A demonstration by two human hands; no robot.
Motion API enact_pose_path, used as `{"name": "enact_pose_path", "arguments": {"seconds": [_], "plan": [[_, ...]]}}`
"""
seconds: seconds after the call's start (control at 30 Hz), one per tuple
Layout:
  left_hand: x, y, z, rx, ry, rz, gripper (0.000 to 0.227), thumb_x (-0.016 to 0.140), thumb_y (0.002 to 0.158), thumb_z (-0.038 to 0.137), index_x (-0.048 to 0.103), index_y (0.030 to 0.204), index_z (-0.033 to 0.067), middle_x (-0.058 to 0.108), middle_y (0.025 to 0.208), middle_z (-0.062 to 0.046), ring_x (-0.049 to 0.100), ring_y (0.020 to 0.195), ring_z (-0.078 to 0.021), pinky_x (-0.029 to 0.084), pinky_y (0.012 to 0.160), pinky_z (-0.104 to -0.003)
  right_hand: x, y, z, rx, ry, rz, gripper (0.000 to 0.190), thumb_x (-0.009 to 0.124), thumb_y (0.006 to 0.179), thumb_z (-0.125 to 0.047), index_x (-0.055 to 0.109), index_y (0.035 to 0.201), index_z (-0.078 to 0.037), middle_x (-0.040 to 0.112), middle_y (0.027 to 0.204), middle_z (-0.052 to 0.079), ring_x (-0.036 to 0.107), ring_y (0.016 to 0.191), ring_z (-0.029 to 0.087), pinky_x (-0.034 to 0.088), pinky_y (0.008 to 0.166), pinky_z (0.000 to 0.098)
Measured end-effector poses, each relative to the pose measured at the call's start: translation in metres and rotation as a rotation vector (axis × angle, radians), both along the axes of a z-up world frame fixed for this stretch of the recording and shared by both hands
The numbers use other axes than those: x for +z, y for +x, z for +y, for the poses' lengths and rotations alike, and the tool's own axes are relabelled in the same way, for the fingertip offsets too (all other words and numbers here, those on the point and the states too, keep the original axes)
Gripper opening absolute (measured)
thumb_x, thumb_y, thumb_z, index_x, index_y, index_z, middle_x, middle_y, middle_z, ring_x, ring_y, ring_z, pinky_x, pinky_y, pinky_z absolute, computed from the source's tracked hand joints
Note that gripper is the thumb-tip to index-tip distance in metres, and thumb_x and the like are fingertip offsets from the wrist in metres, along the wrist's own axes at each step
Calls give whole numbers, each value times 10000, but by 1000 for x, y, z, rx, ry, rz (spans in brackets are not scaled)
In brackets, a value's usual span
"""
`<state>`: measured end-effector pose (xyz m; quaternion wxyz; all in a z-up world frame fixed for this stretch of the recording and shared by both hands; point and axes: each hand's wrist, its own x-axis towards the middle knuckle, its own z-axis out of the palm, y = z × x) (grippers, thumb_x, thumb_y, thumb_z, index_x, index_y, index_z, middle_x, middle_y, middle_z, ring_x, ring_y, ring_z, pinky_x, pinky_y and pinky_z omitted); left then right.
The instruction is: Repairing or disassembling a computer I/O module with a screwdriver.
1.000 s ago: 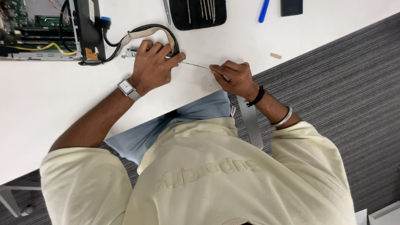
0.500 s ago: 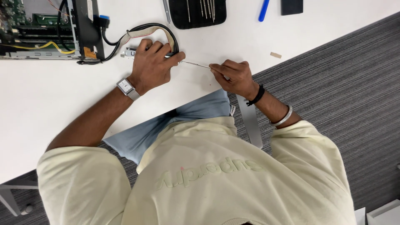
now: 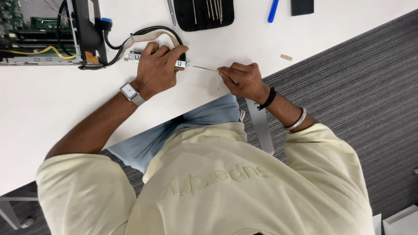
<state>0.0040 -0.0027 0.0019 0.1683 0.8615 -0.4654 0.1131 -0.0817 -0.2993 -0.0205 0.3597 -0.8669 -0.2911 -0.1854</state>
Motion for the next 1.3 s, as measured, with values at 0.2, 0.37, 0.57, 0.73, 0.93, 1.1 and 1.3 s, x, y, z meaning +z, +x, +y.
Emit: {"name": "enact_pose_path", "arguments": {"seconds": [0.2, 0.37, 0.57, 0.73, 0.93, 1.1, 1.3], "plan": [[4, -1, -1, -2, 21, -9, 578, 812, 856, 97, 585, 1387, 69, 736, 935, 15, 590, 796, -158, 386, 838, -339, 5, 2, 3, -15, -21, 23, 94, 788, 928, 6, 778, 1018, -19, 605, 671, -7, 468, 443, 76, 351, 382, 239], [2, 0, -2, 11, 2, -30, 608, 817, 876, 118, 582, 1435, 84, 716, 890, 18, 575, 766, -143, 389, 825, -334, 2, 4, 7, -12, 6, 62, 98, 792, 919, 3, 775, 1014, -16, 611, 669, 0, 480, 443, 85, 365, 382, 239], [1, 0, -3, -18, 80, -111, 751, 811, 869, 148, 521, 1561, 102, 651, 808, 32, 554, 755, -163, 395, 815, -345, 3, 4, 6, -39, 47, 89, 110, 794, 918, 1, 770, 1023, -20, 621, 685, 9, 501, 454, 92, 380, 393, 244], [-5, 2, -2, -28, 114, -180, 806, 793, 915, 124, 444, 1641, 107, 571, 761, 36, 515, 745, -167, 397, 829, -341, 3, 7, 7, -28, 14, 66, 102, 800, 924, -4, 773, 1018, -32, 616, 678, 2, 492, 445, 94, 379, 397, 247], [-2, 3, -2, -41, 118, -202, 815, 782, 935, 138, 409, 1659, 145, 583, 807, 24, 503, 750, -176, 398, 832, -344, 3, 10, 10, -36, 4, 63, 102, 807, 910, -11, 775, 1004, -36, 595, 653, -6, 484, 440, 99, 367, 394, 262], [-1, 3, -3, -26, 119, -214, 815, 784, 939, 122, 400, 1658, 147, 609, 831, 23, 526, 762, -168, 390, 816, -340, 4, 8, 9, -39, 21, 61, 101, 803, 916, -16, 778, 1011, -39, 596, 663, 0, 490, 452, 106, 378, 403, 259], [3, -1, 0, 9, 23, -38, 719, 791, 894, 142, 492, 1540, 40, 673, 923, -38, 594, 828, -211, 422, 861, -362, 10, 5, 6, -48, 30, 39, 87, 795, 917, -36, 785, 1003, -43, 602, 658, 8, 500, 452, 118, 383, 405, 271]]}}
